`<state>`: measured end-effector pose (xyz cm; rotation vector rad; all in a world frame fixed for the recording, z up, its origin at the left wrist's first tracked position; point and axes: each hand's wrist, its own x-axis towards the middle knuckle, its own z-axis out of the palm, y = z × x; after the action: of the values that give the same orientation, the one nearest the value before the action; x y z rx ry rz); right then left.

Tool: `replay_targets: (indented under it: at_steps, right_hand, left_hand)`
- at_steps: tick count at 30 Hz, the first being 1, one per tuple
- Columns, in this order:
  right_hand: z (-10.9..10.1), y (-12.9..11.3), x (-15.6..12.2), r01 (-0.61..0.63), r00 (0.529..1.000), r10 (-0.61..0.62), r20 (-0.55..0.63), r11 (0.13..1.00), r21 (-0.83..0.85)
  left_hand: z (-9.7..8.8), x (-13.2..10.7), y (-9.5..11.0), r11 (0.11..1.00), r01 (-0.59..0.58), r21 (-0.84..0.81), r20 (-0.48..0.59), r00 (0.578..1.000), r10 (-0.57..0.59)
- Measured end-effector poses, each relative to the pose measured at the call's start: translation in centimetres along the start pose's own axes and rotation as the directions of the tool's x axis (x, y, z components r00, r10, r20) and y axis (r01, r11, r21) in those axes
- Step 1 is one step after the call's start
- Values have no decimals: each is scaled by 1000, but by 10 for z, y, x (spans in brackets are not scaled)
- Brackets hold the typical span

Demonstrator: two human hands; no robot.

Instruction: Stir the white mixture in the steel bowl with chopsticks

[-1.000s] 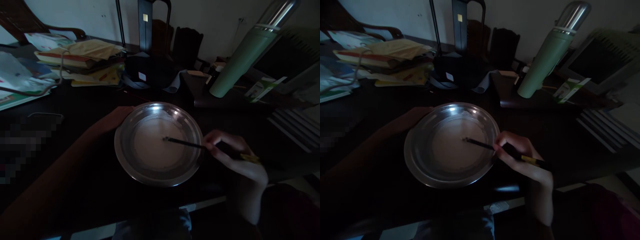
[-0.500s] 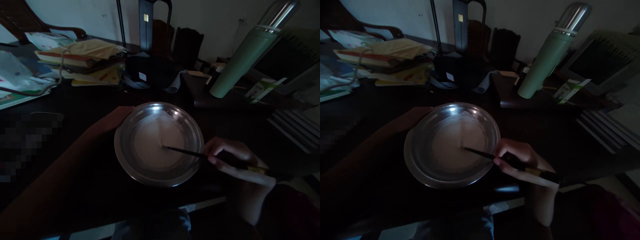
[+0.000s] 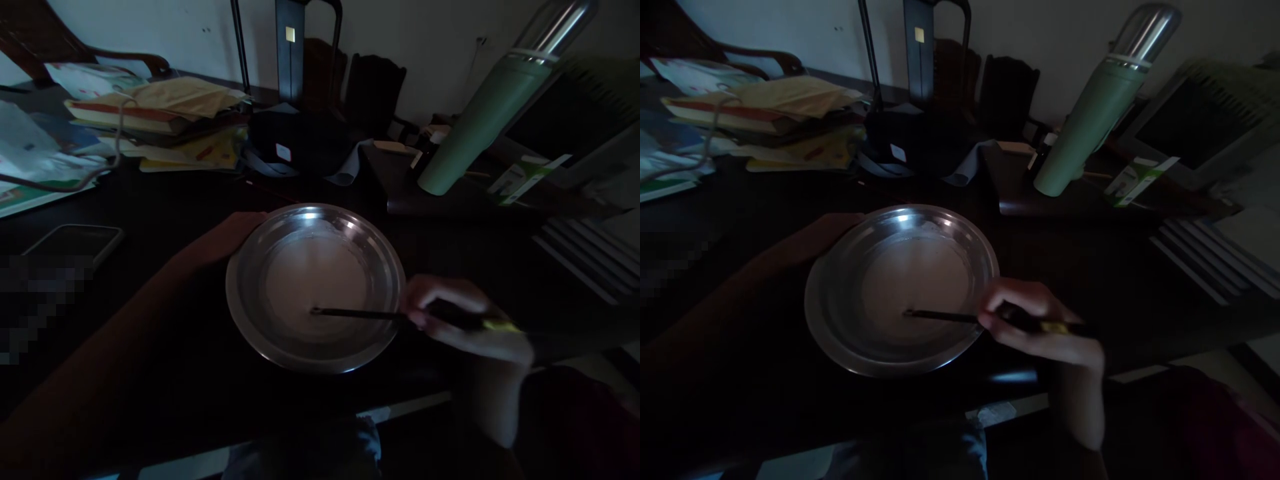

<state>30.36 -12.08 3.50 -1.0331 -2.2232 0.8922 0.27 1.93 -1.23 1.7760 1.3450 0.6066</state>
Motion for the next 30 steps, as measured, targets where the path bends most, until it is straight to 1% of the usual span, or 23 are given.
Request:
replay_targets:
  at_steps: [1,3,4,5,6,7,8,9,10,12,14,15,16,18,19,21,22,23,24,26,27,28,30]
  right_hand:
    - [4,1,5,-45,996,45,-82,999,-4]
    - [7,3,10,-151,965,138,-224,988,-43]
    - [5,2,9,-204,942,178,-284,977,-65]
    - [1,1,7,-234,933,200,-299,969,-82]
    - [-4,-1,3,-249,931,210,-300,963,-99]
    - [-8,-2,-2,-221,953,194,-235,971,-95]
    - [-12,-3,-6,-186,966,165,-199,978,-91]
    - [-14,-3,-8,-131,984,121,-131,989,-73]
    - [-13,-2,-8,-77,995,74,-70,996,-48]
    - [-4,2,-2,7,1000,-8,25,1000,10]
    - [9,6,8,-37,990,36,-133,999,-5]
    - [13,7,12,-73,982,67,-174,997,-28]
    - [15,7,14,-103,970,86,-228,993,-60]
    - [11,3,11,-175,943,138,-303,980,-99]
    - [6,0,6,-206,942,170,-291,974,-95]
    - [-5,-5,-5,-218,962,206,-181,975,-51]
    - [-8,-7,-9,-193,968,183,-174,980,-45]
    - [-9,-7,-11,-128,979,122,-164,992,-25]
    - [-8,-6,-11,-62,992,61,-112,998,-1]
    - [0,-3,-4,43,999,-42,-21,998,43]
    - [5,-1,1,0,1000,1,-20,999,38]
    - [8,1,5,-21,995,23,-95,1000,20]
    - [9,2,8,-131,967,115,-228,990,-52]
  left_hand:
    - [0,0,0,1000,11,-6,-3,1000,-11]
    - [0,-1,1,1000,20,-9,-9,1000,-20]
    - [0,-1,1,1000,26,-11,-10,1000,-26]
    - [0,-1,0,999,36,-14,-16,999,-37]
    - [1,0,0,999,42,-13,-19,999,-42]
    - [1,0,-1,999,39,-13,-20,999,-39]
    - [1,0,-2,999,28,-16,-19,999,-29]
    - [1,1,-3,1000,13,-20,-15,1000,-13]
    - [1,1,-3,1000,-4,-23,-9,1000,3]
    - [1,0,-2,999,-20,-26,0,1000,20]
    - [1,-1,0,1000,-15,-17,-1,1000,15]
    - [1,-2,1,1000,-8,-11,-1,1000,8]
    - [0,-2,1,1000,3,-7,-3,1000,-3]
    - [1,-2,2,1000,26,-1,-8,1000,-26]
    - [1,-2,2,1000,27,1,-8,1000,-27]
    - [1,-1,1,1000,7,5,-1,1000,-7]
    - [1,-1,2,1000,-6,14,3,1000,6]
    - [1,-1,2,1000,-19,18,5,1000,19]
    - [1,-1,2,1000,-19,20,5,1000,19]
    - [1,-2,3,1000,15,16,0,1000,-15]
    - [0,-2,3,1000,27,7,-2,1000,-27]
    - [0,-2,2,999,37,-4,-2,999,-37]
    - [0,-1,1,999,45,-13,-11,999,-45]
